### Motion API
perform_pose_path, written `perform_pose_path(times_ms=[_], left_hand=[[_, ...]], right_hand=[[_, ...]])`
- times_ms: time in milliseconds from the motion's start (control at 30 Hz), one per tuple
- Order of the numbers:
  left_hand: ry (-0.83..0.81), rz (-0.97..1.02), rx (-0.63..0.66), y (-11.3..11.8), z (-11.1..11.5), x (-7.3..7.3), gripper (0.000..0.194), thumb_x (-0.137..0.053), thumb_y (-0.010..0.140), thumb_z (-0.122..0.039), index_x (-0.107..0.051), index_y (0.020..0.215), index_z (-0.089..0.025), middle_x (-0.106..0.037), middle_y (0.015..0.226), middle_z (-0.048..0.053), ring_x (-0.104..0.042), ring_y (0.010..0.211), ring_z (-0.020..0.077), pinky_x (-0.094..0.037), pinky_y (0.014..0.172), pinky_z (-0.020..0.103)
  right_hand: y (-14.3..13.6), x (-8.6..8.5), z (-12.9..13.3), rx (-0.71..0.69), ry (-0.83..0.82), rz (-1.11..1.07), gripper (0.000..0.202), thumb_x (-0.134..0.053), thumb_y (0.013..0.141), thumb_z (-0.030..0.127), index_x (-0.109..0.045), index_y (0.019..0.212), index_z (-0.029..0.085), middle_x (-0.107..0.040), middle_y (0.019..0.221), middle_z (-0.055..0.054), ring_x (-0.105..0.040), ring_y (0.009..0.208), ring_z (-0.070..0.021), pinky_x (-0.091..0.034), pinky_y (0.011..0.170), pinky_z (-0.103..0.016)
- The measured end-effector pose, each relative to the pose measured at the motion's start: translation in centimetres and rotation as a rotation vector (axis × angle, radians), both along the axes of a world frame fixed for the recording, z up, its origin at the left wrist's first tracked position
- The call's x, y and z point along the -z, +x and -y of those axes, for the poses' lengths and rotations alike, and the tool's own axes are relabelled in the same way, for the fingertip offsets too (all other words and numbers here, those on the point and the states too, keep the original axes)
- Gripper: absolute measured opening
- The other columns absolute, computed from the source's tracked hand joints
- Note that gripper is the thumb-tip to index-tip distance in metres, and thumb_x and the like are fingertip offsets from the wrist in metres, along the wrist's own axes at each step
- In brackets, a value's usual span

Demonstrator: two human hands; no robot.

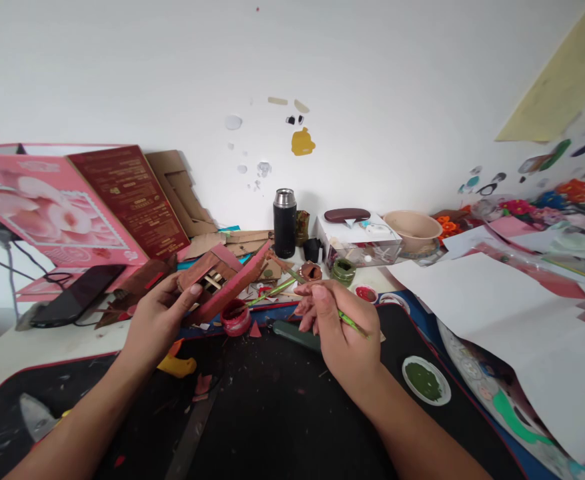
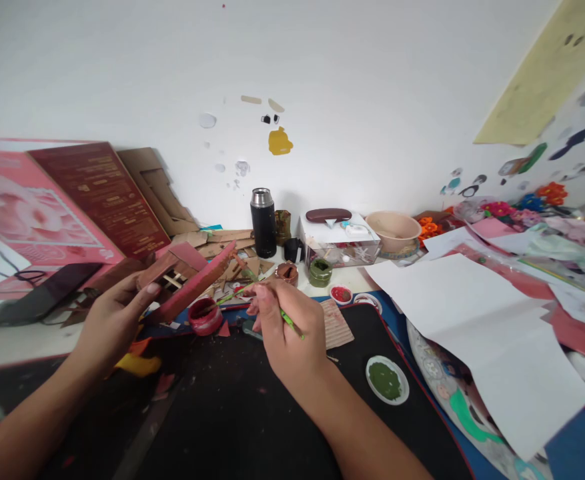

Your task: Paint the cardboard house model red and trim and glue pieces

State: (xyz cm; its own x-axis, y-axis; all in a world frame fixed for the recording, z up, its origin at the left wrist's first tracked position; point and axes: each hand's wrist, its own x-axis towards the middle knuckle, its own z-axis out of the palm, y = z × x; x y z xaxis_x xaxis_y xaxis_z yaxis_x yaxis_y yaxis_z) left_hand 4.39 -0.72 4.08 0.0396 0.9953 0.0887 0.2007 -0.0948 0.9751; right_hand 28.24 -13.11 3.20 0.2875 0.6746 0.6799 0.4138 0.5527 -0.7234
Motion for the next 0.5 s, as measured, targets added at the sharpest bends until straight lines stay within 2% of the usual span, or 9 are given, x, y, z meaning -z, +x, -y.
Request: perform_pose_path(times_ms=[200,367,500], left_hand=[[-0.011,0.0,-0.012,0.1,0.05,-0.1,0.079,-0.09,0.048,-0.084,-0.074,0.088,-0.018,-0.077,0.081,0.004,-0.068,0.069,0.02,-0.06,0.059,0.029],[0.006,-0.024,-0.012,0.1,-0.08,-0.19,0.073,-0.089,0.052,-0.081,-0.073,0.087,-0.019,-0.078,0.082,0.005,-0.069,0.071,0.021,-0.061,0.063,0.03],[0.015,-0.029,-0.008,0.03,-0.04,-0.14,0.072,-0.088,0.053,-0.079,-0.074,0.09,-0.019,-0.08,0.086,0.006,-0.071,0.075,0.0231,-0.062,0.064,0.031]], right_hand=[[-0.1,0.22,0.04,-0.023,-0.027,0.008,0.033,-0.053,0.117,0.029,-0.074,0.094,0.02,-0.069,0.07,0.0,-0.069,0.057,-0.0134,-0.05,0.049,-0.025],[-0.29,0.48,0.16,-0.074,-0.018,0.075,0.027,-0.056,0.116,0.028,-0.076,0.1,0.019,-0.073,0.074,-0.001,-0.071,0.058,-0.0136,-0.053,0.052,-0.025],[-0.2,0.34,0.15,-0.044,-0.035,0.056,0.03,-0.055,0.116,0.028,-0.075,0.095,0.019,-0.072,0.072,-0.001,-0.07,0.056,-0.0134,-0.051,0.05,-0.025]])
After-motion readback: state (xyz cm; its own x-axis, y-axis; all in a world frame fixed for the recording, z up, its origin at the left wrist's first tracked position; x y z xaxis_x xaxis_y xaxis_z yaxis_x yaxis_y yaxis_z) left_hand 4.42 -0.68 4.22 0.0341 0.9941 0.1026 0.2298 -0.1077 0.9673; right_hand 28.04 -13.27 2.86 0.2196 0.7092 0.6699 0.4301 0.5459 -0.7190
